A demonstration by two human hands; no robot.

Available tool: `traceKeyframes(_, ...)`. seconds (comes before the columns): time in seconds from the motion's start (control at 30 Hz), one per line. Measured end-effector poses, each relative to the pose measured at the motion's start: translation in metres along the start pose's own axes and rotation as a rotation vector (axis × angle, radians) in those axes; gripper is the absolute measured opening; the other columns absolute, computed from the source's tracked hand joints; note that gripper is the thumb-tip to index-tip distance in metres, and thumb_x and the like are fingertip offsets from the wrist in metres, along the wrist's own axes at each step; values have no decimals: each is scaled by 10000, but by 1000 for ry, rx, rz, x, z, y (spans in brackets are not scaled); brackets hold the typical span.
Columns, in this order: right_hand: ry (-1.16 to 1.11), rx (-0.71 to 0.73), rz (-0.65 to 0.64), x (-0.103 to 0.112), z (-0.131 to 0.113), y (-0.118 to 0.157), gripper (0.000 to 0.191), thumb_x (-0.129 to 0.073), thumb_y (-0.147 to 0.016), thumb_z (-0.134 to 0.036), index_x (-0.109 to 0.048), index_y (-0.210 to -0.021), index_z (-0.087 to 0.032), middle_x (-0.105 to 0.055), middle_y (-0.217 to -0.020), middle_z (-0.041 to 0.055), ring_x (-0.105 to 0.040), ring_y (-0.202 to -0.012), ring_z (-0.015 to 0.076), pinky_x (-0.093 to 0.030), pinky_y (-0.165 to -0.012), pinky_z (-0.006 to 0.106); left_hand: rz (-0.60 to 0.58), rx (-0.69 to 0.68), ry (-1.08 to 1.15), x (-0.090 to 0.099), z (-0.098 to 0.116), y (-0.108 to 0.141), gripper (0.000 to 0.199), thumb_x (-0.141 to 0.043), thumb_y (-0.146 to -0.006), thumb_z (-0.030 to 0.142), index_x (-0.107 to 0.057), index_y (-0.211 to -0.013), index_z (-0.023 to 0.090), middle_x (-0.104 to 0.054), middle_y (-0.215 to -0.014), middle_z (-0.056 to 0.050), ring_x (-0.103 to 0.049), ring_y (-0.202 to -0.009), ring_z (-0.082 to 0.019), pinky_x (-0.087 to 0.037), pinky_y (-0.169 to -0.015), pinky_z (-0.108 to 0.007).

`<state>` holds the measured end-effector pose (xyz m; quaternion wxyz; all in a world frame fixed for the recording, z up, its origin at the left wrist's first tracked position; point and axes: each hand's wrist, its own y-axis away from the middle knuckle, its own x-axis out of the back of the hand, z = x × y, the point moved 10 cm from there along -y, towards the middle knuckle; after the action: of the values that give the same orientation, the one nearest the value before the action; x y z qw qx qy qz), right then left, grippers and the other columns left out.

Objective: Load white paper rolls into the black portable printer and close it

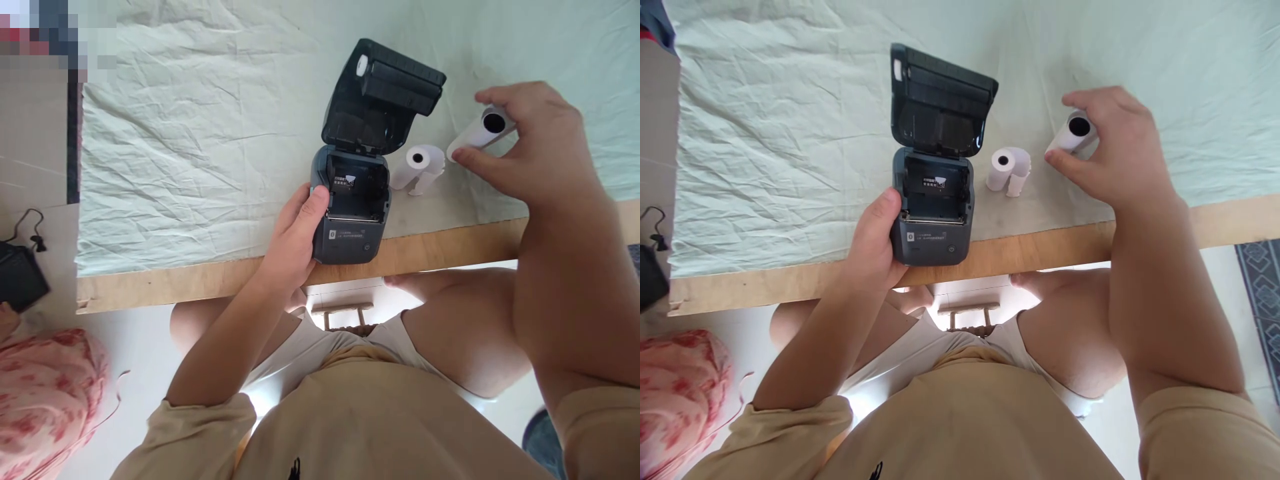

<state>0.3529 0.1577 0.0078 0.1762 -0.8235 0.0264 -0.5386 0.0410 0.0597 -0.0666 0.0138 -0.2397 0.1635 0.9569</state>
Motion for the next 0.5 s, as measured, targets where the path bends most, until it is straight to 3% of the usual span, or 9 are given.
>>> traceKeyframes(0.1, 99, -133, -39, -12, 23, -3, 696, -1016, -741, -421, -817, -1403, -336, -839, -1300, 130, -781, -1173, 340, -603, -1094, 566, -1, 2, 1, -1, 0, 0, 426, -827, -1006, 667, -757, -1020, 246, -872, -1126, -57, -796, -1413, -393, -751, -1085, -475)
traceKeyframes(0.2, 123, -201, 6, -8, 25, 1, 591, -1033, -729, -437, -837, -1275, -326, -834, -1154, 109, -769, -1071, 314, -601, -1012, 545, -10, 0, -3, -1, 0, 0, 442, -821, -1005, 685, -762, -1017, 247, -873, -1116, -52, -797, -1409, -386, -751, -1075, -463)
traceKeyframes(0.33, -34, -297, 8, -6, 18, 11, 827, -1071, -632, -325, -752, -1395, -356, -812, -1143, 55, -732, -929, 261, -620, -894, 511, -20, -22, -9, -1, 1, -1, 448, -806, -1013, 693, -764, -991, 247, -871, -1070, -52, -795, -1411, -386, -752, -1071, -466)
traceKeyframes(0.4, -83, -274, -3, -8, 8, 14, 744, -975, -697, -196, -747, -1390, -341, -811, -1216, 70, -736, -927, 254, -627, -891, 507, -23, -23, -11, -1, 0, -1, 448, -813, -1007, 692, -757, -986, 249, -871, -1081, -56, -790, -1419, -393, -749, -1080, -476)
traceKeyframes(0.5, -113, -121, -11, -15, -14, 15, 533, -829, -758, -99, -810, -1251, -301, -794, -1209, 106, -756, -1008, 277, -626, -943, 509, -12, -18, -13, 0, 0, -1, 457, -827, -996, 695, -742, -990, 246, -870, -1129, -64, -785, -1428, -405, -741, -1101, -488)
